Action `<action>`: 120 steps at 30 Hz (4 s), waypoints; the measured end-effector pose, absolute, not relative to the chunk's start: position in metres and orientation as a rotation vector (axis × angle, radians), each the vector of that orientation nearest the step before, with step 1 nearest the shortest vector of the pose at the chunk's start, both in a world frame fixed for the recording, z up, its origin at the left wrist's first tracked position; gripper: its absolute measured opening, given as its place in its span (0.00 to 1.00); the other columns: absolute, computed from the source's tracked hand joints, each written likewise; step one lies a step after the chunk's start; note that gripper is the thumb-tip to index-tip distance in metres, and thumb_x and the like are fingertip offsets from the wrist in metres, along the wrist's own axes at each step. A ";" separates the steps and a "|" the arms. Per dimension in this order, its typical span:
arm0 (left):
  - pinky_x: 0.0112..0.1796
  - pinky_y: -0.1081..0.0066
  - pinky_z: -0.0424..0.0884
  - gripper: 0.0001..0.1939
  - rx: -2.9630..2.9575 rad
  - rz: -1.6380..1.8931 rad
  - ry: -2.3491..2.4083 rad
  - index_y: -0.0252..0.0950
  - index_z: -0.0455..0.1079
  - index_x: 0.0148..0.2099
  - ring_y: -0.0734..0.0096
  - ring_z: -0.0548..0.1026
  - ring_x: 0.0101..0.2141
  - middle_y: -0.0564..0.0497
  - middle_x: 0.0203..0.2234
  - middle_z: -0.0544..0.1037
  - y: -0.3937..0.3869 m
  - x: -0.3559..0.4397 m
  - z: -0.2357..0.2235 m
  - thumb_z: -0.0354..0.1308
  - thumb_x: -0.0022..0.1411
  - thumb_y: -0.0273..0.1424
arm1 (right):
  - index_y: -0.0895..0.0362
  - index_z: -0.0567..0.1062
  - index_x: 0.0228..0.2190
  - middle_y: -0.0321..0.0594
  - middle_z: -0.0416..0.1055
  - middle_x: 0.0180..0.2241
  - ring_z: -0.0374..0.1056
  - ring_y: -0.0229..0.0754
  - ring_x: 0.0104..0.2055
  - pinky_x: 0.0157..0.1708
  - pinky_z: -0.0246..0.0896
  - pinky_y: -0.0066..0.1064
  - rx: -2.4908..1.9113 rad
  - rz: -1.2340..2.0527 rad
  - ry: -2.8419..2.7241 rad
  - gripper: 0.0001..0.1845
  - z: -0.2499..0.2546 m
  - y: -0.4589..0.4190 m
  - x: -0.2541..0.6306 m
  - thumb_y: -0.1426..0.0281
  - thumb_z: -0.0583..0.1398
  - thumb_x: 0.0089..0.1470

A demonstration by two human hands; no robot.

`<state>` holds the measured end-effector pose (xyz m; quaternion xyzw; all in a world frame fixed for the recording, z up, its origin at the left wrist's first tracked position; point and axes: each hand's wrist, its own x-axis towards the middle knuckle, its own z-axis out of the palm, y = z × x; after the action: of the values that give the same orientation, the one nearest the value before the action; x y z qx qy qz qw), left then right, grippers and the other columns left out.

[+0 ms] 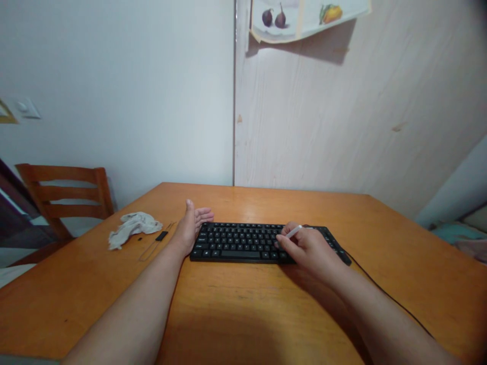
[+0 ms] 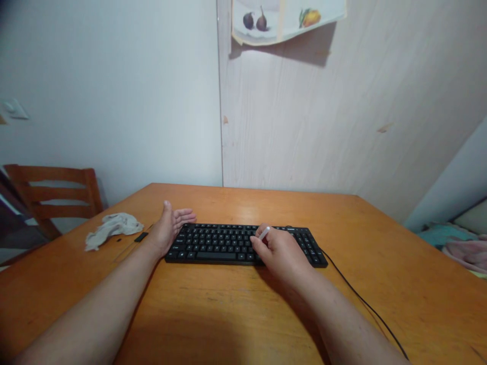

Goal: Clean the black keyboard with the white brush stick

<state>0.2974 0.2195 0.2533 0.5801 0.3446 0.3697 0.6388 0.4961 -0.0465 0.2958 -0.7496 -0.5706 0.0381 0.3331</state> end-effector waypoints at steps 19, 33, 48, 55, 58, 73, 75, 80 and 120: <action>0.52 0.59 0.67 0.47 1.298 0.855 0.780 0.30 0.72 0.49 0.54 0.77 0.48 0.36 0.46 0.79 0.218 0.298 0.252 0.31 0.60 0.65 | 0.54 0.74 0.29 0.37 0.76 0.26 0.70 0.41 0.29 0.30 0.58 0.31 -1.802 0.188 -1.344 0.16 0.285 -0.041 0.494 0.58 0.55 0.62; 0.52 0.59 0.67 0.46 1.303 0.887 0.776 0.30 0.72 0.48 0.54 0.77 0.48 0.36 0.45 0.80 0.214 0.298 0.252 0.31 0.61 0.64 | 0.54 0.70 0.28 0.38 0.77 0.27 0.69 0.40 0.28 0.31 0.60 0.31 -1.724 0.257 -1.302 0.16 0.293 -0.046 0.491 0.58 0.54 0.63; 0.54 0.57 0.65 0.46 1.306 0.908 0.764 0.31 0.73 0.46 0.53 0.77 0.47 0.37 0.44 0.80 0.215 0.297 0.249 0.34 0.58 0.67 | 0.56 0.77 0.44 0.48 0.78 0.41 0.74 0.46 0.38 0.41 0.71 0.42 -1.483 -0.148 -0.827 0.22 0.294 -0.044 0.525 0.52 0.58 0.60; 0.52 0.57 0.66 0.46 1.324 0.942 0.761 0.30 0.73 0.45 0.53 0.78 0.46 0.37 0.42 0.80 0.209 0.296 0.248 0.36 0.58 0.67 | 0.56 0.77 0.42 0.46 0.78 0.38 0.74 0.46 0.37 0.40 0.70 0.41 -1.537 -0.116 -0.816 0.20 0.292 -0.045 0.525 0.53 0.59 0.59; 0.53 0.56 0.66 0.46 1.338 0.917 0.763 0.31 0.74 0.45 0.53 0.77 0.47 0.37 0.43 0.80 0.204 0.295 0.249 0.36 0.58 0.67 | 0.56 0.77 0.40 0.45 0.78 0.35 0.74 0.46 0.36 0.38 0.70 0.40 -1.535 -0.088 -0.775 0.20 0.292 -0.045 0.528 0.53 0.59 0.58; 0.56 0.56 0.62 0.44 1.327 0.906 0.748 0.33 0.74 0.46 0.53 0.75 0.50 0.39 0.43 0.80 0.196 0.283 0.247 0.37 0.58 0.66 | 0.55 0.77 0.41 0.44 0.78 0.36 0.73 0.46 0.37 0.41 0.70 0.41 -1.510 0.095 -0.691 0.20 0.280 -0.036 0.532 0.53 0.59 0.58; 0.56 0.56 0.62 0.44 1.317 0.905 0.757 0.33 0.74 0.46 0.53 0.75 0.51 0.39 0.43 0.80 0.196 0.282 0.247 0.37 0.58 0.66 | 0.55 0.77 0.41 0.44 0.78 0.37 0.73 0.46 0.37 0.41 0.69 0.40 -1.489 0.112 -0.670 0.19 0.279 -0.035 0.533 0.53 0.59 0.58; 0.57 0.56 0.61 0.44 1.286 0.903 0.767 0.33 0.75 0.46 0.53 0.75 0.51 0.40 0.43 0.81 0.195 0.281 0.248 0.37 0.59 0.66 | 0.55 0.76 0.43 0.44 0.78 0.38 0.73 0.45 0.38 0.41 0.68 0.38 -1.450 0.135 -0.629 0.19 0.277 -0.033 0.533 0.54 0.59 0.59; 0.51 0.51 0.69 0.43 1.394 0.890 0.910 0.30 0.76 0.42 0.51 0.79 0.43 0.37 0.38 0.82 0.205 0.310 0.247 0.39 0.60 0.65 | 0.53 0.78 0.46 0.44 0.78 0.42 0.75 0.50 0.43 0.48 0.70 0.45 -1.619 -0.139 -0.554 0.23 0.242 -0.046 0.575 0.52 0.59 0.57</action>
<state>0.3098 0.2050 0.2467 0.5979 0.3903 0.3818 0.5868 0.5752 -0.0457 0.2416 -0.7136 -0.2444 -0.0613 0.6536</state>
